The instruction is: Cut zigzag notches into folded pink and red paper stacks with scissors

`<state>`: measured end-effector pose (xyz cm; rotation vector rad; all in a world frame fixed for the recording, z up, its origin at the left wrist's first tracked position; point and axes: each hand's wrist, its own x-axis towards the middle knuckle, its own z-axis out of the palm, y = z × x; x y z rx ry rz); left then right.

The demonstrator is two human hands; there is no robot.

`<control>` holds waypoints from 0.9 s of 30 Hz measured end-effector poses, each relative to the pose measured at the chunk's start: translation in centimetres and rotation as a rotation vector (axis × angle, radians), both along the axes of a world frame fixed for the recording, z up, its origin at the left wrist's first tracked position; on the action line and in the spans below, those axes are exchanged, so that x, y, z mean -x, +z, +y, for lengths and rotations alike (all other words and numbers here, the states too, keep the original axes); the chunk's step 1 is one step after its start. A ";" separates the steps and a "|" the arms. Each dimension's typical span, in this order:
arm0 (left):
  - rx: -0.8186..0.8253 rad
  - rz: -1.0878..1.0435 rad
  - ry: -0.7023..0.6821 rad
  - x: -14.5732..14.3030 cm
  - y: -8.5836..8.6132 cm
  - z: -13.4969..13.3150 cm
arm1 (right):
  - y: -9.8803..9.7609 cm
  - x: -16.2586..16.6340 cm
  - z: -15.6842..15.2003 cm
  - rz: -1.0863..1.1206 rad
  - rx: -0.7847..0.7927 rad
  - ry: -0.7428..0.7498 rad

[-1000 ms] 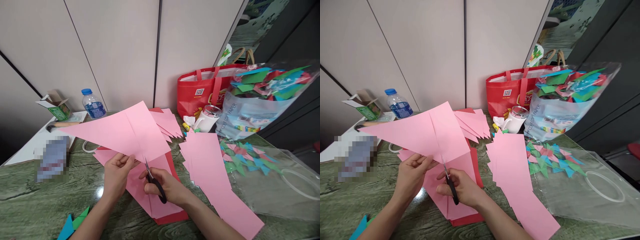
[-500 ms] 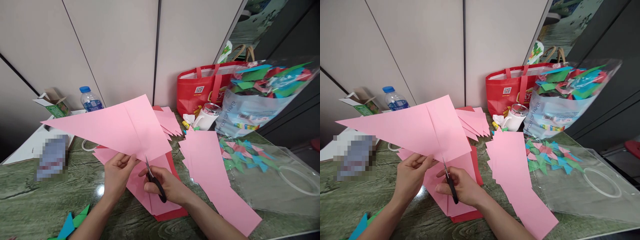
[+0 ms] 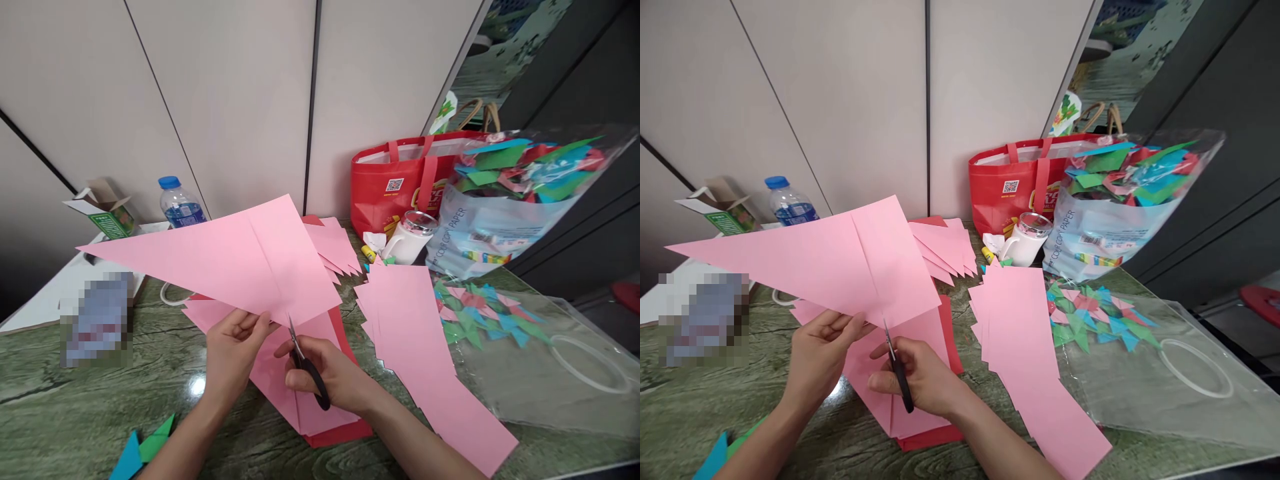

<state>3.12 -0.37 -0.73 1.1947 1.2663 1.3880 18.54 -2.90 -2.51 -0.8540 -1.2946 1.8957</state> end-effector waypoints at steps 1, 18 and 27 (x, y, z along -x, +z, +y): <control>-0.001 -0.001 -0.002 0.0 0.0 0.0 | 0.0 0.0 0.0 -0.002 -0.003 0.001; 0.025 -0.134 -0.037 -0.1 -0.2 -0.1 | -0.2 0.4 -0.2 -0.048 -0.026 -0.057; 0.044 -0.217 -0.052 0.0 -0.2 0.1 | -0.3 0.6 -0.2 -0.050 -0.043 -0.088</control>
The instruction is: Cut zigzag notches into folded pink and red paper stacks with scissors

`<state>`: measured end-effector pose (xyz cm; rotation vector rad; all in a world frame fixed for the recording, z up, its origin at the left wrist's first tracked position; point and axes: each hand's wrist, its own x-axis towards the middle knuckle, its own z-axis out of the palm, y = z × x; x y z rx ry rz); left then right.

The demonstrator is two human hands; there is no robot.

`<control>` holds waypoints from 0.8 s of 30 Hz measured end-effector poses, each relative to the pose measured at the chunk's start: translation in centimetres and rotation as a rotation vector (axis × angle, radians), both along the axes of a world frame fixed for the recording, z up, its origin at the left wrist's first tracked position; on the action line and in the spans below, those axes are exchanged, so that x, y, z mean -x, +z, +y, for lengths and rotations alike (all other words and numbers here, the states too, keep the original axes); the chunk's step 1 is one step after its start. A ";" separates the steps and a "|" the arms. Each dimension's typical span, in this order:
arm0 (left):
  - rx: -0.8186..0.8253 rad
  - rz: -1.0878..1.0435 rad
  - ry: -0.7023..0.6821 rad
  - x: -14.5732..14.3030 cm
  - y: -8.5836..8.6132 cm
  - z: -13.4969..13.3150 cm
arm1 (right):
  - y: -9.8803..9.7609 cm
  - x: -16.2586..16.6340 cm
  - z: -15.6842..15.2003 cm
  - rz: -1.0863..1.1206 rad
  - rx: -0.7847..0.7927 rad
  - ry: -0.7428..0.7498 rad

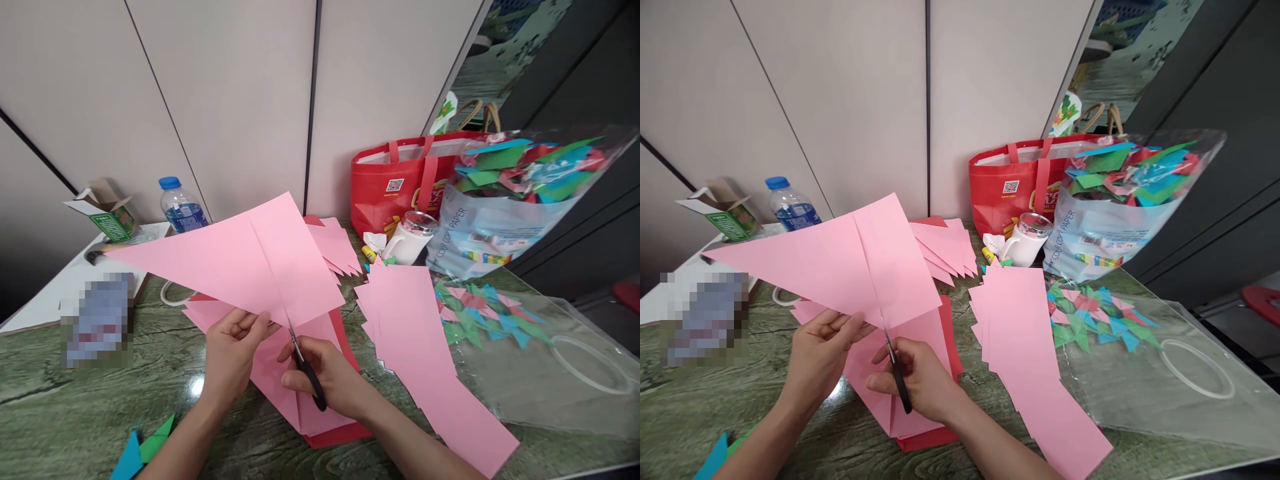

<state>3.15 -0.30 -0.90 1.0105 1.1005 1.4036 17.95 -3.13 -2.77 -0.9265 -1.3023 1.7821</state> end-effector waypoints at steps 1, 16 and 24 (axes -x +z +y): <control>0.000 -0.004 0.000 0.0 0.0 0.0 | 0.0 0.0 0.0 -0.006 -0.002 -0.003; 0.002 -0.018 0.011 -0.1 0.3 -0.1 | 0.0 0.4 -0.1 -0.066 0.011 -0.039; 0.012 -0.027 0.020 -0.2 0.4 -0.1 | -0.4 0.7 -0.1 -0.075 0.029 -0.071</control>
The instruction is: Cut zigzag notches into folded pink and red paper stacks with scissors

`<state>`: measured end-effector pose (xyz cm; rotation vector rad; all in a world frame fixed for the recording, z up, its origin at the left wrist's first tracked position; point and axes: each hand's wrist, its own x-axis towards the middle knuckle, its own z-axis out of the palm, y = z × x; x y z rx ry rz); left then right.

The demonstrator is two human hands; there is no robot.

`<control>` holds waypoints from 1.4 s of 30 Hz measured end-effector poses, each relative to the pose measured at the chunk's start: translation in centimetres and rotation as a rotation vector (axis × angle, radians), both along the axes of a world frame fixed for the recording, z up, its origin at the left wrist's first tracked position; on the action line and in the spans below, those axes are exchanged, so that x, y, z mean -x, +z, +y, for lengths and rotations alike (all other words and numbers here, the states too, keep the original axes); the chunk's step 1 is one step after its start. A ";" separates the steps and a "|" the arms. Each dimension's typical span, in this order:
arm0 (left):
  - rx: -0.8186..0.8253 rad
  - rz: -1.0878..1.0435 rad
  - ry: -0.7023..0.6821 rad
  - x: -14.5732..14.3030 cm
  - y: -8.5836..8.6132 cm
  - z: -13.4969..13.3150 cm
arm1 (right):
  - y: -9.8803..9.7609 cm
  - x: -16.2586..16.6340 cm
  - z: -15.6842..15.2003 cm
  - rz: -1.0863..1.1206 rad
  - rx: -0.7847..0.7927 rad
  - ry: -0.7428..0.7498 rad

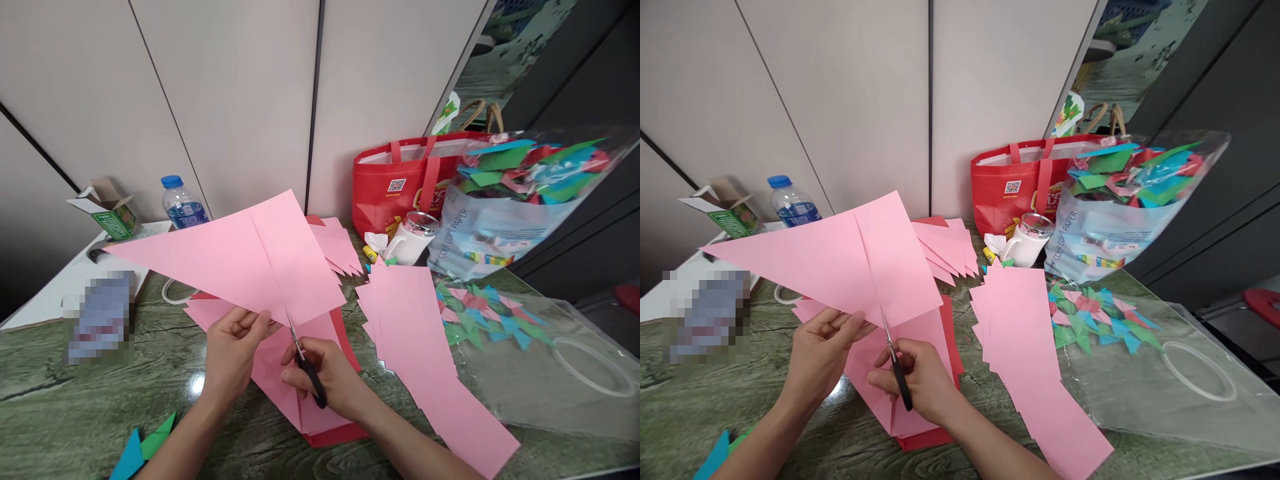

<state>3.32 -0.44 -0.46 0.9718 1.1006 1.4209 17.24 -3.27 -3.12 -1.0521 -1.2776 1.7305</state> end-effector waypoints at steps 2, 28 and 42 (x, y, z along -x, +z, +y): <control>-0.002 0.001 0.002 0.0 -0.1 0.0 | -0.1 0.1 0.0 -0.008 0.001 -0.012; 0.130 -0.241 -0.050 0.2 -0.2 0.9 | -0.6 0.1 -0.2 0.034 0.055 -0.013; 0.112 -0.133 -0.009 -0.4 -0.6 0.1 | 0.1 0.1 -0.2 0.047 0.034 -0.041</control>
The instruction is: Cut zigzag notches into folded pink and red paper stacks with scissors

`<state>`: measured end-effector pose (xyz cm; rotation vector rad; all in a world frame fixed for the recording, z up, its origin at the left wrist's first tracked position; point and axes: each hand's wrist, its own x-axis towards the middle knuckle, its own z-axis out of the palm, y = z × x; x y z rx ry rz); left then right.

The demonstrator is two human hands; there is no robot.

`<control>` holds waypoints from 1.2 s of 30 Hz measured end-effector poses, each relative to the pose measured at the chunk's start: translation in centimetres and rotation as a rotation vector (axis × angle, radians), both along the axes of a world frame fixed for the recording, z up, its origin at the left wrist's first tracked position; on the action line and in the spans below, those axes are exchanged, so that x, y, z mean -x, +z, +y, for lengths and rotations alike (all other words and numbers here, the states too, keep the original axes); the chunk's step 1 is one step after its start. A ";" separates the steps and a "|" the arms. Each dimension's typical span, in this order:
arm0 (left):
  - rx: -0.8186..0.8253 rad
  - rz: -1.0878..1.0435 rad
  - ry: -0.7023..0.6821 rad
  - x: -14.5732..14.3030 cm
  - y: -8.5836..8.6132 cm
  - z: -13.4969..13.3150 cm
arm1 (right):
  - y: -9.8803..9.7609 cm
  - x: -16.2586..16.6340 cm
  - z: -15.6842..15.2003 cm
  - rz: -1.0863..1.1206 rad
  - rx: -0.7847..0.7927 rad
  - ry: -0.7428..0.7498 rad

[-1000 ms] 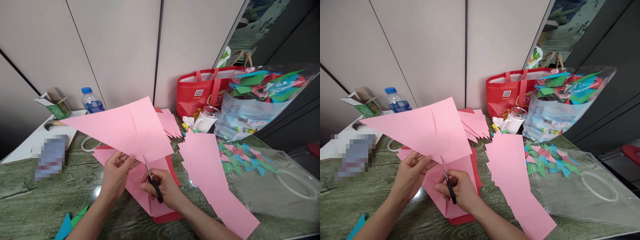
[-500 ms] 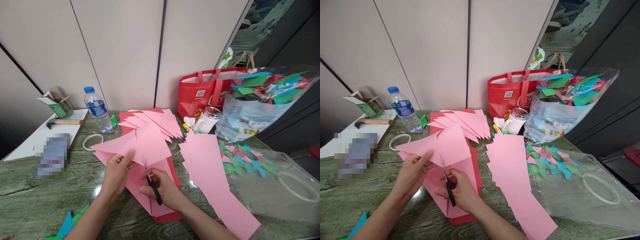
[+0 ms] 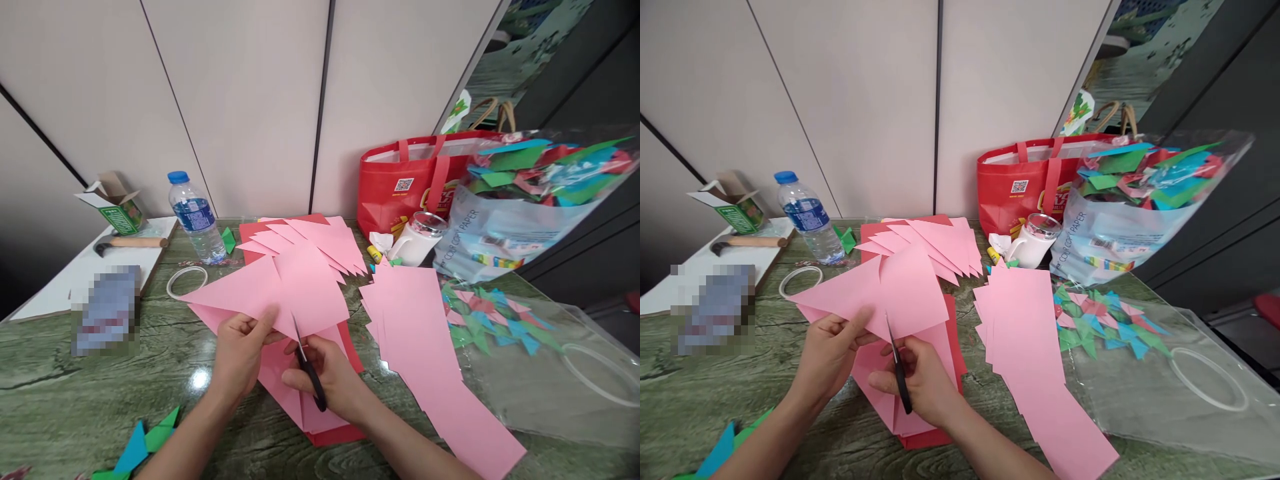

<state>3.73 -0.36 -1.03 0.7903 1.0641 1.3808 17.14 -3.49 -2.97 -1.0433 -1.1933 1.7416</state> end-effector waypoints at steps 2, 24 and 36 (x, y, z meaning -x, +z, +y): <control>-0.006 0.018 0.017 0.0 -0.1 0.0 | 0.0 0.0 0.0 -0.003 -0.006 -0.002; 0.000 0.117 0.057 0.2 -0.4 -0.1 | -0.5 0.2 -0.3 0.013 0.033 -0.021; 0.009 0.115 0.048 0.1 -0.1 -0.2 | -0.7 0.4 -0.3 -0.001 0.047 -0.044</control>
